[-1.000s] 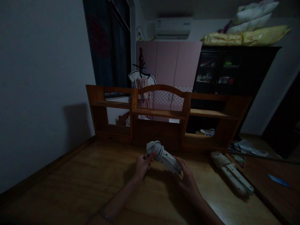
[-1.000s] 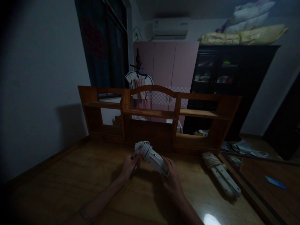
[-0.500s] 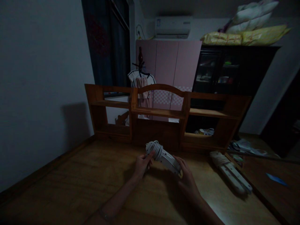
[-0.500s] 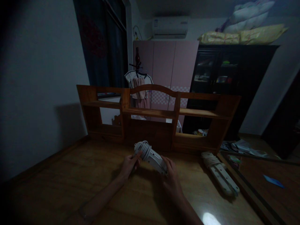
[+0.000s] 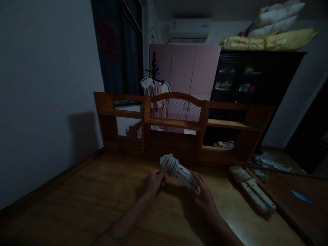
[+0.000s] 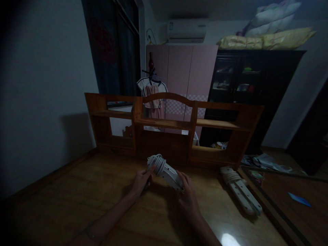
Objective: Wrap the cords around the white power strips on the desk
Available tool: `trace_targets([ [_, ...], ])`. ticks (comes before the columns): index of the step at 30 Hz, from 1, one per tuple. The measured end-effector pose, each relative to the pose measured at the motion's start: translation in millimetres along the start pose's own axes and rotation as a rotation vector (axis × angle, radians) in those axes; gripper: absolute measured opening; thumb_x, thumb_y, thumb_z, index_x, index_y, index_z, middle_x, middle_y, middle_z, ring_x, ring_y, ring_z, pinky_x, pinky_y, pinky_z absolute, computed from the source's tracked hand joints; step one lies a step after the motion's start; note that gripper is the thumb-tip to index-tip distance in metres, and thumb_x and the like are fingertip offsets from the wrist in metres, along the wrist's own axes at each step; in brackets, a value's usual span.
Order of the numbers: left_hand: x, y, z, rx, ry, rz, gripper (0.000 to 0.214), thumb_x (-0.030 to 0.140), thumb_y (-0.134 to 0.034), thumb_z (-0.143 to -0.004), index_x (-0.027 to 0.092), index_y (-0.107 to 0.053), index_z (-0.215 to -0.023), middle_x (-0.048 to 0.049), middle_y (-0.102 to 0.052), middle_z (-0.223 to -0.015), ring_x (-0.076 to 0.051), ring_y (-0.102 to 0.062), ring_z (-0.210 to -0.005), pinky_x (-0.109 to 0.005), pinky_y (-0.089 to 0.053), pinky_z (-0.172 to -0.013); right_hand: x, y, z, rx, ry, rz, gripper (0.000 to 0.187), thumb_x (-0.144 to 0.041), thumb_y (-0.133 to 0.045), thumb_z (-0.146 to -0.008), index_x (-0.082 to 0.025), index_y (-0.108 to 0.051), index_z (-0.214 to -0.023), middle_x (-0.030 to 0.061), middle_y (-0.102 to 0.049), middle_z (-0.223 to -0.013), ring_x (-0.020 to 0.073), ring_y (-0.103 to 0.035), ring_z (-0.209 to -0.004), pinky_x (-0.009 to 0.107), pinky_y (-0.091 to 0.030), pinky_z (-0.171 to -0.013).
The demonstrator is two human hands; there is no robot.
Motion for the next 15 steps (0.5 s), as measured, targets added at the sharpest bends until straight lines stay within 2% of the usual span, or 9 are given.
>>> trace_targets([
  [8, -2.8, -0.7, -2.1, 0.001, 0.006, 0.011, 0.057, 0.069, -0.059, -0.063, 0.016, -0.054, -0.044, -0.0006, -0.046, -0.036, -0.008, -0.040, -0.031, -0.020, -0.025, -0.035, 1.2, -0.8, 1.6, -0.001, 0.005, 0.030, 0.063, -0.012, -0.052, -0.075, -0.026, -0.040, -0.136, 0.0075, -0.045, -0.134, 0.0247, -0.043, -0.123, 0.042, -0.038, -0.103],
  [15, -11.3, 1.7, -7.7, -0.003, 0.015, 0.013, 0.056, 0.067, -0.060, -0.065, 0.015, -0.053, -0.045, 0.0011, -0.043, -0.035, -0.008, -0.039, -0.031, -0.020, -0.025, -0.035, -2.1, 4.3, -2.3, 0.055, 0.079, 0.215, 0.067, -0.009, -0.050, -0.075, -0.030, -0.038, -0.138, 0.0071, -0.044, -0.134, 0.0260, -0.043, -0.121, 0.047, -0.039, -0.101],
])
Point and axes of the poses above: each hand's wrist, its own z-axis away from the middle knuckle, its own y-axis out of the back of the hand, x = y × z, the point moved 4 cm from there along -z, towards the middle knuckle
